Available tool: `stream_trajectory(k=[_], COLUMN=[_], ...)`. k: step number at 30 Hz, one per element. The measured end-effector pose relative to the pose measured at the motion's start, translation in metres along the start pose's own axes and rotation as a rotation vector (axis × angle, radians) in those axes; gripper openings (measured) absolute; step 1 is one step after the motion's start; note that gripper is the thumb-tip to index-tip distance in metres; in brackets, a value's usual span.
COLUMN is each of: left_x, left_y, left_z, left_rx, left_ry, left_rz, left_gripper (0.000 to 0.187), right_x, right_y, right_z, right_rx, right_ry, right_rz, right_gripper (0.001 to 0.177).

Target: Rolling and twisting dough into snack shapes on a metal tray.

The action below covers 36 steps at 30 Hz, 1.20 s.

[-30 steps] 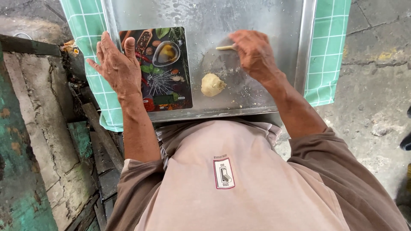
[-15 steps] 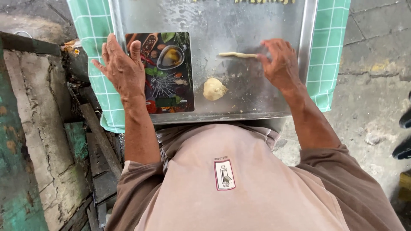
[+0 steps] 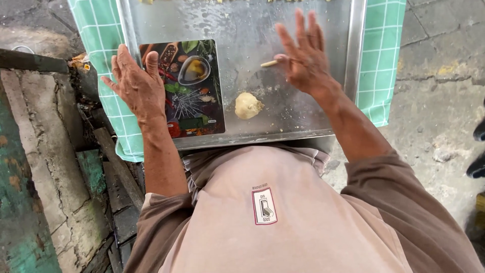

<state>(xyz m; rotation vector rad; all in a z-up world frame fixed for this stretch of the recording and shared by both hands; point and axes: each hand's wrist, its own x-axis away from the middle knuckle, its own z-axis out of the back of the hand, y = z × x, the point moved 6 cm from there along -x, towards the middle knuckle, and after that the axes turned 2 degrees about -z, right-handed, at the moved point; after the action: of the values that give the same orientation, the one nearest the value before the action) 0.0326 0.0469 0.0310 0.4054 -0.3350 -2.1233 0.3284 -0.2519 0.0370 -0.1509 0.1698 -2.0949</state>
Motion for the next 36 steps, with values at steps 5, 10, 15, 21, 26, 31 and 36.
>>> stream_trajectory(k=[5,10,15,21,26,31,36], left_x=[-0.001,-0.001,0.001,-0.003,0.020,0.023,0.026], left_y=[0.003,-0.001,-0.003,0.037,0.194,0.250,0.247], left_z=[0.009,0.002,0.001,0.012,0.000,-0.095,-0.094], left_rx=[0.002,0.010,-0.013,0.016,0.290,0.038,-0.013], left_ry=[-0.032,-0.012,0.006,0.063,-0.116,-0.257,-0.092], left_rz=[0.030,0.014,0.003,-0.067,-0.485,-0.692,-0.794], left_gripper=[0.095,0.090,0.084,0.076,0.069,0.031,0.014], right_x=[-0.063,-0.093,-0.062,0.007,0.014,0.011,0.019], right_y=[-0.008,-0.006,0.013,0.033,0.037,0.041,0.045], right_z=[-0.009,0.022,0.000,0.049,0.038,0.038,0.034], right_rx=[0.131,-0.027,0.056,-0.085,-0.099,-0.156,-0.103], right_ry=[-0.183,-0.009,-0.067,0.386,0.323,0.295,0.307], right_rz=[-0.043,0.075,-0.022,0.102,0.053,0.014,0.042], right_gripper=[0.080,0.083,0.099,0.036,0.032,0.009,0.008])
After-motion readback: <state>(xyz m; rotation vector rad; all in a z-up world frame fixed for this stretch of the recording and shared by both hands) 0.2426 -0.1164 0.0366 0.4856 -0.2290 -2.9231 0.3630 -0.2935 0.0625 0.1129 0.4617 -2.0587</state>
